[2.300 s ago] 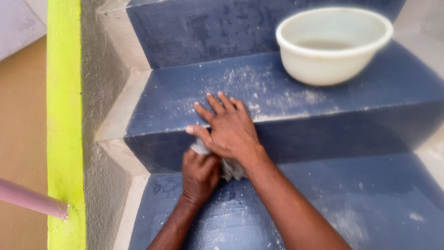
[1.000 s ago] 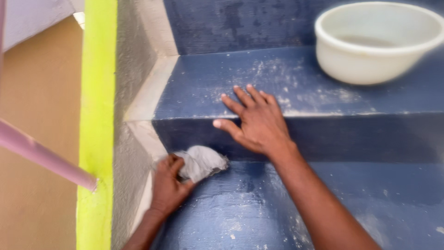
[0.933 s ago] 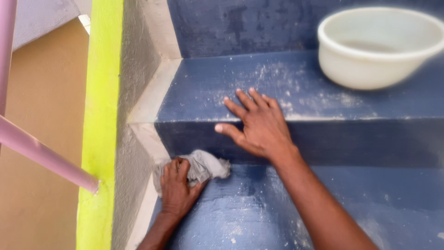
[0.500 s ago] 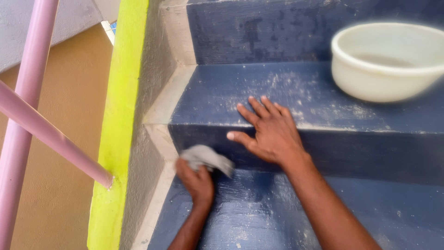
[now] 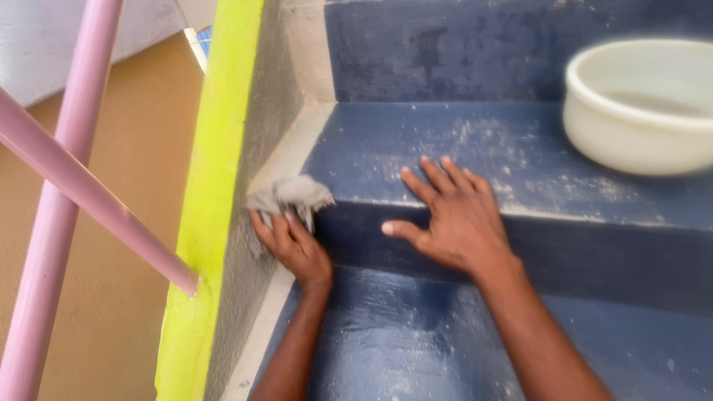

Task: The person wipes the blue-painted concrete steps and the adjacent yellow-painted wall with a gray cloth. They repeatedly dip the cloth into a white bowl of water placed on the stairs to wet it, then scrub the stair treads, risers, and the wall surface. The person also wipes the pink metal railing along the staircase.

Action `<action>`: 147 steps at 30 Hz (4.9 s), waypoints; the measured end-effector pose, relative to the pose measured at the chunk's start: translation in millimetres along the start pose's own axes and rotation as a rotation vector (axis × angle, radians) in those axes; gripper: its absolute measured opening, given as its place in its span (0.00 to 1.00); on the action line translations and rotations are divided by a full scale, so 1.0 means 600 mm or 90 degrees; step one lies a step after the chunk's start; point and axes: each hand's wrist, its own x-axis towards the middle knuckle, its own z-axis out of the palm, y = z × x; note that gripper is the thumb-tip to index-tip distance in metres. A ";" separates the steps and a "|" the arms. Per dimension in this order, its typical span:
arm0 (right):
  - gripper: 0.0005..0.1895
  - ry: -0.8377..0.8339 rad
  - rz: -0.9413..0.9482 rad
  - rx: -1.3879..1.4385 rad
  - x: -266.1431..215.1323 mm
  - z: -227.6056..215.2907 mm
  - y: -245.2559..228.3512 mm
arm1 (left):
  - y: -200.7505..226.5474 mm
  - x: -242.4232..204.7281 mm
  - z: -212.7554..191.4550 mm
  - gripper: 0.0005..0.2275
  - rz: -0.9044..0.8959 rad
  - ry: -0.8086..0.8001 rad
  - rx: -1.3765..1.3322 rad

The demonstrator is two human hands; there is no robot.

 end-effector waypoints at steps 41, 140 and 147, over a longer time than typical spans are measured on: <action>0.53 0.036 0.019 0.043 -0.019 -0.016 -0.101 | -0.081 -0.093 -0.015 0.31 -0.237 -0.021 -0.047; 0.37 -0.031 -0.025 0.340 -0.028 -0.018 -0.043 | 0.034 -0.078 0.065 0.18 -0.348 -0.118 -0.174; 0.36 -0.013 -0.022 0.329 -0.032 -0.018 -0.043 | 0.095 -0.168 0.046 0.17 -0.227 -0.176 -0.145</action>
